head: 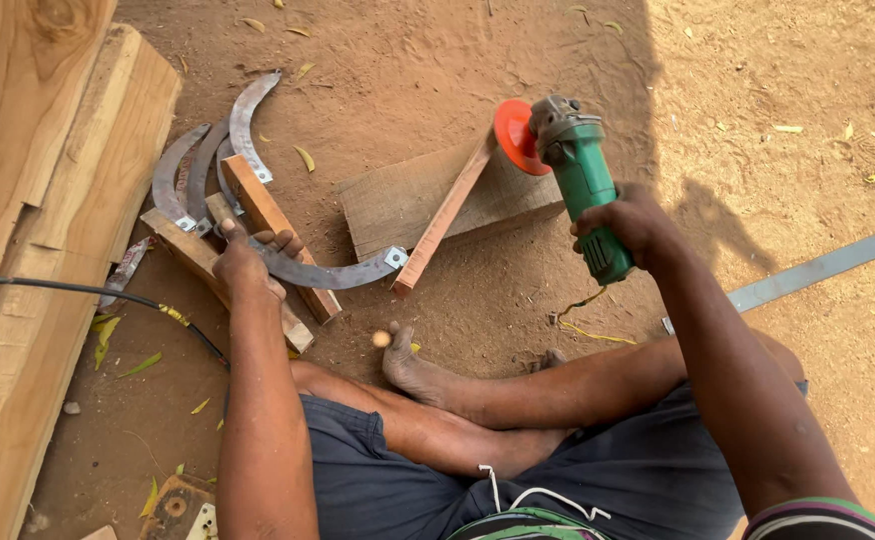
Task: The person uses an angle grinder to sharpen and smooth the edges of curved metal blades by holding them against a wooden block. They pick up and handle different metal pieces and move a wooden support on the ground.
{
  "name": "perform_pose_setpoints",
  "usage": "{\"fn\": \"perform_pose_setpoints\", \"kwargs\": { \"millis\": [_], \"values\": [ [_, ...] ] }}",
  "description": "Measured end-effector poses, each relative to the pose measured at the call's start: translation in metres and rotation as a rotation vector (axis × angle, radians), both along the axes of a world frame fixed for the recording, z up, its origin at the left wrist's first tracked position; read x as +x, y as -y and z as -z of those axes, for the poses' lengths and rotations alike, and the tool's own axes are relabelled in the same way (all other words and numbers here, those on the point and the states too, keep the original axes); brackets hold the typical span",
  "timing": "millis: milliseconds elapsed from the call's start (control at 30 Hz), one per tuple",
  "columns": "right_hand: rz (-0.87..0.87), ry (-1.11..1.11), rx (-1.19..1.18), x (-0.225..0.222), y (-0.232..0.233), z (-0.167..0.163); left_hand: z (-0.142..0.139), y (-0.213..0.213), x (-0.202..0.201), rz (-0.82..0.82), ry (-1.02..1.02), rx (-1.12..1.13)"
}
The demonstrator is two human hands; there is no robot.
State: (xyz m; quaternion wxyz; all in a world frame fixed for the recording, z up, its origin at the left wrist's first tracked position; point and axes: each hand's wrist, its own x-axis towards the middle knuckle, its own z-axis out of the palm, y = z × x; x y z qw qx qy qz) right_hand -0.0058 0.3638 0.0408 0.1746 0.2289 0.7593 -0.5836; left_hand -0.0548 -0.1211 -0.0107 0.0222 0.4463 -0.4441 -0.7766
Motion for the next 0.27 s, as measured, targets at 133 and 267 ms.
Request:
{"fn": "perform_pose_setpoints", "kwargs": {
  "millis": [133, 267],
  "values": [
    [0.087, -0.065, -0.005, 0.031, -0.021, -0.001, -0.028, -0.018, 0.029, 0.093, -0.516, -0.145],
    [0.067, -0.124, -0.151, 0.072, -0.009, -0.015, -0.081, -0.06, 0.067, 0.166, -0.812, -0.293]
  ]
}}
